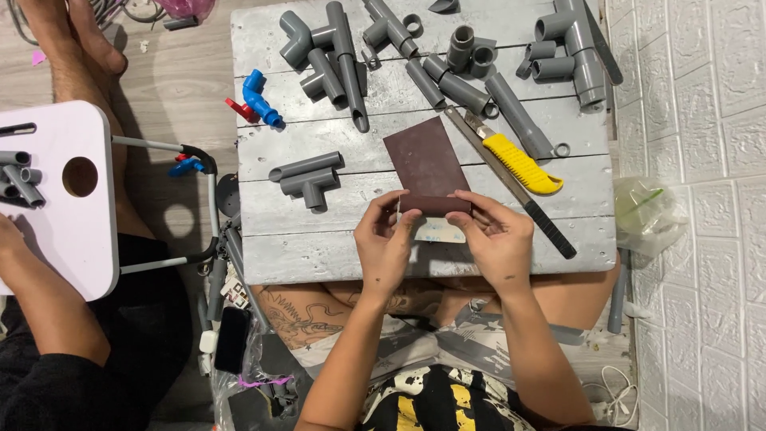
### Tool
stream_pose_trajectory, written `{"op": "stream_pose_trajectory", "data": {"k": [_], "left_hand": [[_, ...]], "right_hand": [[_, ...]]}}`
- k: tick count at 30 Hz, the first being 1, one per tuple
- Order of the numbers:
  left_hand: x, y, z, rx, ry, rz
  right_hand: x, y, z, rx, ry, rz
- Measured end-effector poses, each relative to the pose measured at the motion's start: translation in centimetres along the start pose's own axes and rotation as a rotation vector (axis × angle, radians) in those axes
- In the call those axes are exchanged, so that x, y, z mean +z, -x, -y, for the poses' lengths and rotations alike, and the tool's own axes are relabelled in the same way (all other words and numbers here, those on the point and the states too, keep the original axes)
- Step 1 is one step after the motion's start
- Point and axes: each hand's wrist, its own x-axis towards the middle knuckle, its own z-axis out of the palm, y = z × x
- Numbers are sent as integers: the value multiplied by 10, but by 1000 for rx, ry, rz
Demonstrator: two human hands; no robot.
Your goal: Sanding the edges of small plastic rings and organizing PVC pipe fittings on a low work surface.
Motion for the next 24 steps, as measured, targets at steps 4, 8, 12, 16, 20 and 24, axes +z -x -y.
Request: {"op": "stream_pose_trajectory", "data": {"k": [4,8,12,16,20,24], "left_hand": [[1,-1,5,-196,211,56],[13,4,-16,-275,594,40],[17,10,-25,-293,542,-21],[18,10,-21,-279,481,-6],[14,10,-16,-257,402,43],[5,9,-26,-100,199,191]], "right_hand": [[-2,2,-3,3,-64,49],[5,15,-16,-2,-158,60],[15,27,-15,-65,-148,-18],[16,31,-12,-90,-107,-66],[7,33,-25,-86,-98,-5],[-7,25,-3,-22,115,245]]}}
